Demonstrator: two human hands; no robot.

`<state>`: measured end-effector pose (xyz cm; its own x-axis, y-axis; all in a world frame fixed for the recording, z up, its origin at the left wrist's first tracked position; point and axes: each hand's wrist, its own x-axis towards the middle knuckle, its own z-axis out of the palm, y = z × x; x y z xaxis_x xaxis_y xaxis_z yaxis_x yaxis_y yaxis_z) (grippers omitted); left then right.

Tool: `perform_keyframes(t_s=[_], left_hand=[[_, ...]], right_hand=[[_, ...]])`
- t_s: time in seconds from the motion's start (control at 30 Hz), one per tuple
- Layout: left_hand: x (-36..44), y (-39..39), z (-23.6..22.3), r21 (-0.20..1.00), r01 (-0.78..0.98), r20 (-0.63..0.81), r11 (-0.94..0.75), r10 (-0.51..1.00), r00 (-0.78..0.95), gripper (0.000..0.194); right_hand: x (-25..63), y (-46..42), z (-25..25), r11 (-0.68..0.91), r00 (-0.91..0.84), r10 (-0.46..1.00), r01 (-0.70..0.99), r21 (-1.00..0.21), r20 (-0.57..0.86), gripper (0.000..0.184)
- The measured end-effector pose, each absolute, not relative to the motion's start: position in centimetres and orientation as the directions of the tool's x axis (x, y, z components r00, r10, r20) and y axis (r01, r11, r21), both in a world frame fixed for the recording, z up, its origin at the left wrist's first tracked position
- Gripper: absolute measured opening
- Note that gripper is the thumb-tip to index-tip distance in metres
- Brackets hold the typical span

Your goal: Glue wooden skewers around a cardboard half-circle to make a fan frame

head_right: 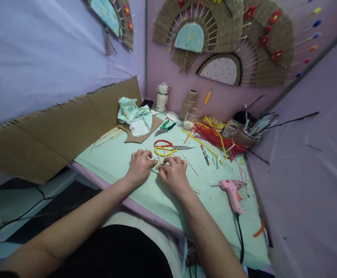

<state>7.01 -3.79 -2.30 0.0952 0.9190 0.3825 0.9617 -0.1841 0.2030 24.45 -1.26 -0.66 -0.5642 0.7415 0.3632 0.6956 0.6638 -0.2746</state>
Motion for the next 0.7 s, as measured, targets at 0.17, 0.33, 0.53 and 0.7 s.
perform_keyframes(t_s=[0.17, 0.33, 0.53, 0.7], left_hand=[[7.06, -3.91, -2.1, 0.218, 0.958, 0.389, -0.189, 0.917, 0.092, 0.025], [7.11, -4.07, -1.79, 0.233, 0.953, 0.398, -0.194, 0.913, 0.089, 0.026], [7.05, -3.92, -1.99, 0.245, 0.947, 0.376, -0.206, 0.921, 0.103, 0.024], [7.04, -3.83, -2.18, 0.231, 0.949, 0.385, -0.213, 0.916, 0.111, 0.021]], right_hand=[[24.48, -1.29, -0.72, 0.667, -0.563, 0.738, 0.69, -0.28, 0.372, 0.024], [24.49, -1.36, -0.63, 0.676, -0.571, 0.731, 0.683, -0.276, 0.374, 0.027], [24.44, -1.35, -0.55, 0.669, -0.571, 0.736, 0.693, -0.267, 0.363, 0.025], [24.44, -1.37, -0.5, 0.663, -0.568, 0.743, 0.695, -0.279, 0.354, 0.025]])
